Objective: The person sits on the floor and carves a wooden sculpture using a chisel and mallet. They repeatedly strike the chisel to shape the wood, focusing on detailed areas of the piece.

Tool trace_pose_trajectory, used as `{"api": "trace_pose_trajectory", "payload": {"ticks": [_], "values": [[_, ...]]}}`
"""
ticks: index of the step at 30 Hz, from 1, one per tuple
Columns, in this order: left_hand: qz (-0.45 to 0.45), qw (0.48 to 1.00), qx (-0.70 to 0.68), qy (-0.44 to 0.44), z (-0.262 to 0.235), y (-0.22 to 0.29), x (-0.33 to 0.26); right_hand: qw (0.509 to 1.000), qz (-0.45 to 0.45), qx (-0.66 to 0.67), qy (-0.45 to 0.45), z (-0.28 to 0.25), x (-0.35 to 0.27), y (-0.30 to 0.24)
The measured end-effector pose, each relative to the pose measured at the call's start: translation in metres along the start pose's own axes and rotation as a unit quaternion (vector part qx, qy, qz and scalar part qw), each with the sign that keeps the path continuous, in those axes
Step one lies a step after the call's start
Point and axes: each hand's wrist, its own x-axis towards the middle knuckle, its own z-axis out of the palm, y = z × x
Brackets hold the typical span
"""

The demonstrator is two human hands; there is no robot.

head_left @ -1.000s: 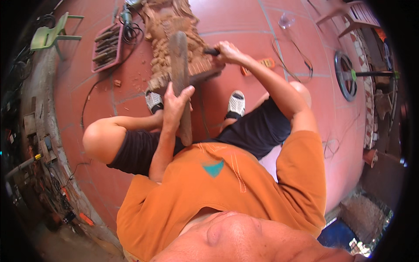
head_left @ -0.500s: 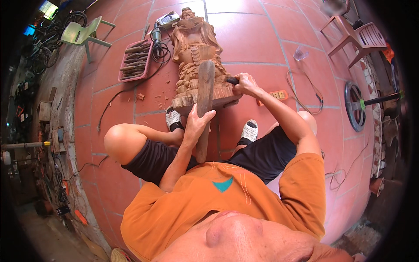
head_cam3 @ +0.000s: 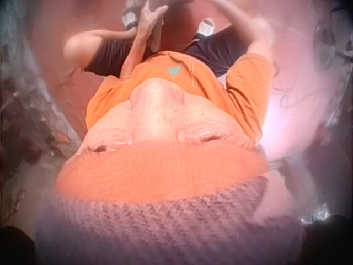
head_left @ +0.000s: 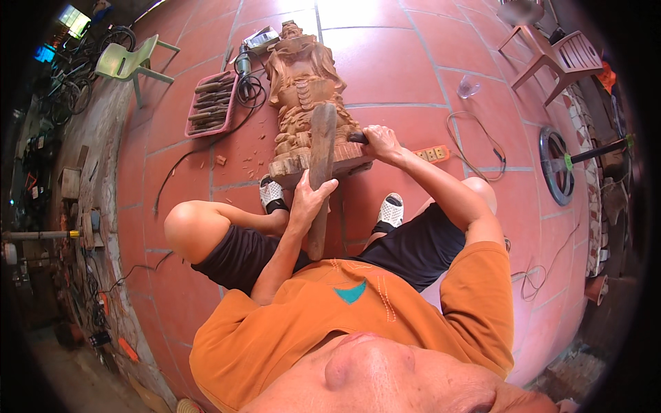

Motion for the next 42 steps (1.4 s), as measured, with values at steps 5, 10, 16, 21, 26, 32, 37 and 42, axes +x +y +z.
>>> {"api": "trace_pose_trajectory", "payload": {"ticks": [5,10,16,21,26,32,37,42], "values": [[0.009,1.000,0.010,-0.012,0.002,0.002,-0.001,0.996,0.024,0.025,-0.078,-0.010,0.007,0.009],[0.014,1.000,0.015,-0.009,0.000,-0.004,0.000,0.994,-0.008,0.006,-0.106,-0.016,0.008,0.006],[0.020,1.000,0.011,-0.007,0.001,-0.007,0.003,0.991,-0.079,-0.041,-0.098,-0.013,0.001,0.009],[0.020,1.000,0.010,-0.003,0.000,-0.007,0.002,0.990,-0.098,-0.031,-0.095,-0.029,-0.011,-0.003],[0.025,1.000,0.011,-0.005,-0.001,-0.009,0.002,0.975,-0.041,0.027,-0.216,-0.055,-0.021,-0.021],[0.025,1.000,0.012,-0.015,-0.001,-0.010,0.003,0.953,-0.017,0.035,-0.302,-0.044,-0.027,-0.009],[0.031,0.999,0.019,-0.003,-0.002,-0.013,0.004,0.987,-0.066,0.048,-0.142,-0.038,-0.025,-0.009],[0.018,1.000,0.012,-0.011,0.002,-0.006,0.003,0.985,-0.034,0.120,-0.115,-0.022,-0.021,-0.002]]}}
